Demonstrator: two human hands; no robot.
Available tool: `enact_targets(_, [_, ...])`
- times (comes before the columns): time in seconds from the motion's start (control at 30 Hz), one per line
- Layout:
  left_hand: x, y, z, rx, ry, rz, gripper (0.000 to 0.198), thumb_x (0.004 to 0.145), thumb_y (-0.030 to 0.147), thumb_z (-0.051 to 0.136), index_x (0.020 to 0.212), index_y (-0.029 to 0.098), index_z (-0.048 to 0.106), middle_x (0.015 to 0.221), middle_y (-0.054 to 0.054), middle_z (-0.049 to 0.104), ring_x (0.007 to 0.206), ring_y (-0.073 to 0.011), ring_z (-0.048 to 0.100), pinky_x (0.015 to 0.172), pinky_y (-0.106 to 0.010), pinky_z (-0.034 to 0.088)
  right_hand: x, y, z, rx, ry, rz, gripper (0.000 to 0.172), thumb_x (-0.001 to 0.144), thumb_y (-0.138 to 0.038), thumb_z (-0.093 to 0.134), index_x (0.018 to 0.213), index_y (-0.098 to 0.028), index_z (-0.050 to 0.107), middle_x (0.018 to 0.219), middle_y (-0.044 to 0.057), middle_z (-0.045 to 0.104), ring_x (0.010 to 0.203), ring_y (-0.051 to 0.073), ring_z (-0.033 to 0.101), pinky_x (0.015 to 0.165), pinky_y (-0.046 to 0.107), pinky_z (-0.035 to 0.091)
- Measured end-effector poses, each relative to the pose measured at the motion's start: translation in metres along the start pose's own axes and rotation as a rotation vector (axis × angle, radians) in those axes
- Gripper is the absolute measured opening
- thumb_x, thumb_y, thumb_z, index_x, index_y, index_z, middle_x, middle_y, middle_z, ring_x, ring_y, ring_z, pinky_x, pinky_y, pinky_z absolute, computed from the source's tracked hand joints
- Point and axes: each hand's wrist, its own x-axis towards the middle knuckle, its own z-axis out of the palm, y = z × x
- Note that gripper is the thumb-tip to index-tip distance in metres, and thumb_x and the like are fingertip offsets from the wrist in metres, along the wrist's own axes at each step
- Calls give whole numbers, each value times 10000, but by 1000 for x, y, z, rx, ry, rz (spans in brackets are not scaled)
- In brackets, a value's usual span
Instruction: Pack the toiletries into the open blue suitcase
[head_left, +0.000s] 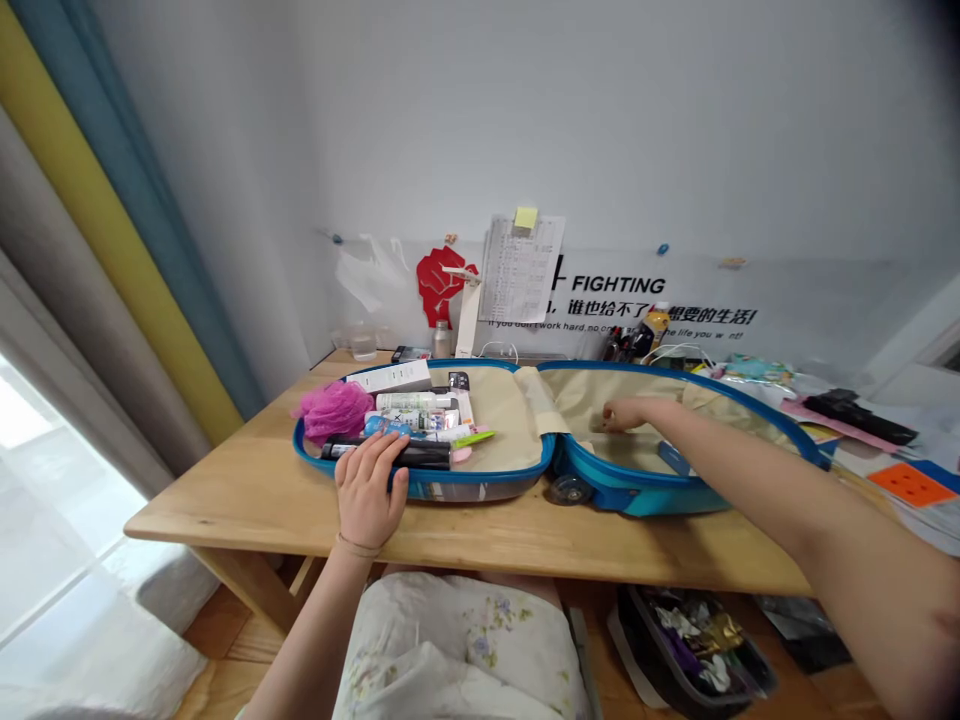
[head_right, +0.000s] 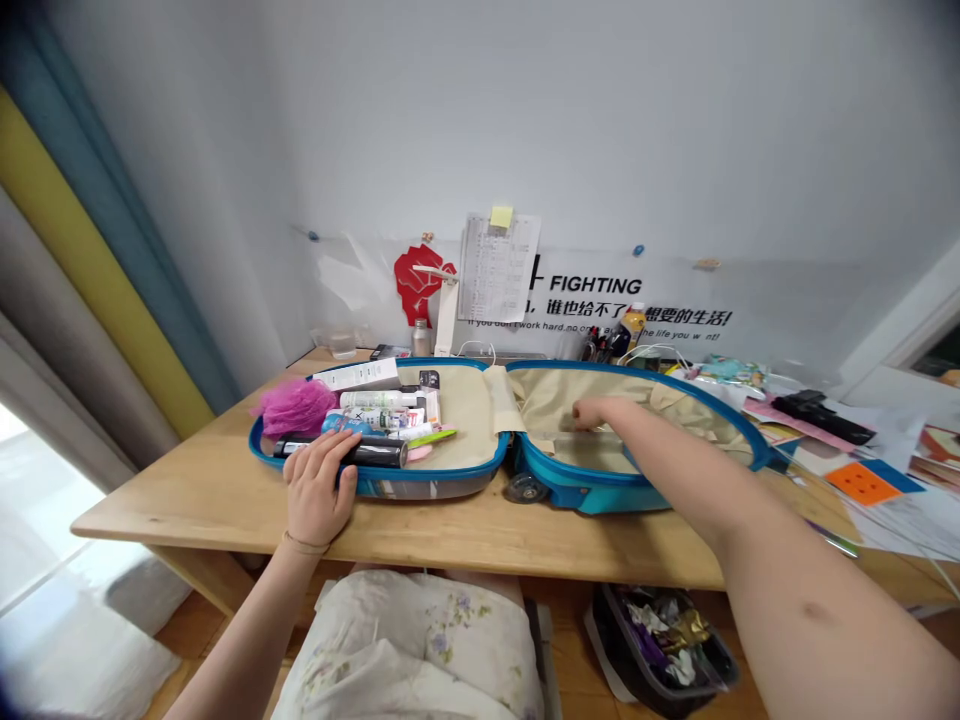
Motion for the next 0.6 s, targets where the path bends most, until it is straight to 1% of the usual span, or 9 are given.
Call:
enact_targets(0.1, [0,1,0,-7,-14,-19,358,955,296,400,1249,217,590,1239,-95,649,1222,-246,535,1067,-403,281,4,6,18,-3,-210,51,337,913,-383,556,1176,-173,584,1180,79,609,1001,172,610,860,386,538])
enact_targets(0.17, [0,1,-1,-8,-18,-23,361,957,301,394,1249,217,589,1238,-97,649,1228,-247,531,1068,-405,281,9,7,23,8,-279,64,324,916,-384,549,1161,-177,593,1174,76,612,996,170,610,858,378,538])
enact_targets(0.23, [-1,1,-1,-2,-21,-22,362,959,301,391,1249,214,588,1238,-100,648,1229,-246,529,1066,-406,283,13,7,26,30,-303,54,319,917,-384,548,1152,-173,595,1160,74,617,984,167,613,850,374,541])
enact_targets(0.37, [-1,1,-1,5,-33,-26,364,962,307,385,1251,212,585,1244,-95,646,1238,-242,522,1068,-401,283,16,2,30,87,-271,3,304,916,-373,552,1134,-167,602,1144,73,623,977,162,614,854,373,538])
enact_targets(0.47, [0,2,-1,6,-26,-28,361,964,305,382,1247,215,586,1244,-92,647,1237,-241,523,1066,-399,283,13,-2,32,120,-229,-4,278,923,-367,542,1121,-184,610,1151,73,623,975,154,612,859,363,536])
enact_targets(0.6, [0,2,0,-3,-28,-32,363,962,307,387,1253,225,587,1242,-92,648,1235,-245,525,1067,-404,280,4,-8,27,169,-114,23,264,930,-374,528,1105,-198,620,1158,85,620,960,140,608,847,330,537])
